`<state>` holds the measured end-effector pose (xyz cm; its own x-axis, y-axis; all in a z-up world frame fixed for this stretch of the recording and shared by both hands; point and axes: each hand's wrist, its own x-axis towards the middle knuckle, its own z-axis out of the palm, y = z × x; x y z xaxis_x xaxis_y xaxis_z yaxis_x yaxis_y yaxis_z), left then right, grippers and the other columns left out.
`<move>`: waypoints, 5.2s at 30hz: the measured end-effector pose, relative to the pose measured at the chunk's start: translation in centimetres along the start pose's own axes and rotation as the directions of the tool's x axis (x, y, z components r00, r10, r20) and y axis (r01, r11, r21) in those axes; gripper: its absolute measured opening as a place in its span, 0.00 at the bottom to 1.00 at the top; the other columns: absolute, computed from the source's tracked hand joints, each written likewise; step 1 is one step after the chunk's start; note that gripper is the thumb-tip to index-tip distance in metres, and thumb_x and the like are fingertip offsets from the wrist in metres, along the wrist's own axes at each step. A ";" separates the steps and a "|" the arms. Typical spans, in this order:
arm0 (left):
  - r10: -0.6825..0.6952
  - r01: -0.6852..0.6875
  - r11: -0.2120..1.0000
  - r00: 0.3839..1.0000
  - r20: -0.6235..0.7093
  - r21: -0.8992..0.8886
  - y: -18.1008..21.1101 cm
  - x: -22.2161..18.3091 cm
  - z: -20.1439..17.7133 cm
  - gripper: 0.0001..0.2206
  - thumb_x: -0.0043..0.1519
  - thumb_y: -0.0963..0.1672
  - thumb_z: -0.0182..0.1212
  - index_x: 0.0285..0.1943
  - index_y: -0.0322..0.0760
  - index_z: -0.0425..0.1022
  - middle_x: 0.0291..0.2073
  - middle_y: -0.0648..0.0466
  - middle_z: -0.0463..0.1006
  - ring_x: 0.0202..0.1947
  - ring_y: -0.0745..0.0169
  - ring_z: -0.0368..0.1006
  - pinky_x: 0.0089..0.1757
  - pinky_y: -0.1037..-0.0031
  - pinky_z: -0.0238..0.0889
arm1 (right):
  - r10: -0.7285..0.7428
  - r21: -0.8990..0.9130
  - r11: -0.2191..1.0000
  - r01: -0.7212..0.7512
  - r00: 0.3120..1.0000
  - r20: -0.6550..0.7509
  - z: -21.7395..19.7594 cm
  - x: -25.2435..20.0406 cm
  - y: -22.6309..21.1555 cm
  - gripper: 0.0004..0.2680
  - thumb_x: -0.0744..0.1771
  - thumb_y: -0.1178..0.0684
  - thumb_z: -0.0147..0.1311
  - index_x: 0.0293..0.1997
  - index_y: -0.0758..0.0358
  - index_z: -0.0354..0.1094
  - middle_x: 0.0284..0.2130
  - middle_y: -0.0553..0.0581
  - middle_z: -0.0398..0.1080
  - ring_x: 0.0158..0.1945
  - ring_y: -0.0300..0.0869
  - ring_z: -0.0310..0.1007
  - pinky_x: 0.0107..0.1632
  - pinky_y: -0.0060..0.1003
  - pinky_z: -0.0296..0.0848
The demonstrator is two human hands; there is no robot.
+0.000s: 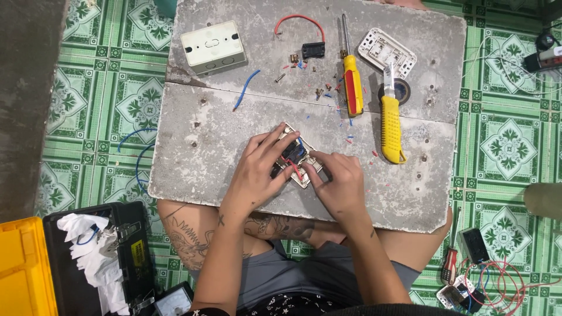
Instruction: The person sits on the floor and repairs an electrical component, likely a switch or socket. They use pliers to strip wires and a screwdriver to tighten connections within the device's housing.
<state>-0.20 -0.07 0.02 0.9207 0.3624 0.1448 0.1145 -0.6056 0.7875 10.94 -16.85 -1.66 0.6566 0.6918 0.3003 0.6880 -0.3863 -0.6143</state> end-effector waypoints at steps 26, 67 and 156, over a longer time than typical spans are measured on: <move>-0.003 0.003 1.000 1.000 0.026 0.009 -0.5 -0.3 -0.2 0.30 0.59 0.44 0.66 0.72 0.55 0.64 0.65 0.36 0.69 0.59 0.31 0.68 0.54 0.47 0.63 | 0.146 -0.299 0.951 -0.085 0.971 0.189 -2.2 7.6 2.1 0.04 0.65 0.51 0.65 0.40 0.51 0.78 0.23 0.55 0.74 0.32 0.53 0.77 0.40 0.45 0.75; -0.012 0.013 1.000 0.999 0.047 -0.004 0.2 -0.3 -1.0 0.27 0.60 0.45 0.63 0.72 0.52 0.65 0.63 0.35 0.70 0.59 0.31 0.68 0.53 0.46 0.64 | 0.077 0.015 0.996 -0.084 0.955 0.288 -1.2 10.9 1.6 0.07 0.62 0.57 0.62 0.42 0.56 0.79 0.35 0.60 0.80 0.40 0.56 0.79 0.44 0.45 0.73; -0.011 0.011 1.000 1.000 0.008 -0.003 -0.4 -0.2 0.3 0.28 0.58 0.45 0.67 0.70 0.52 0.69 0.64 0.38 0.71 0.57 0.34 0.70 0.53 0.48 0.63 | -0.022 0.064 0.998 0.023 1.000 -0.011 -3.1 -1.6 -0.2 0.08 0.64 0.65 0.62 0.46 0.66 0.79 0.34 0.56 0.74 0.19 0.43 0.68 0.26 0.37 0.70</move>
<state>-0.31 -0.15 -0.49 0.9223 0.3636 0.1312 0.1239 -0.5997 0.7906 10.72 -19.81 0.27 0.6446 0.6936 0.3215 0.6814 -0.3306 -0.6530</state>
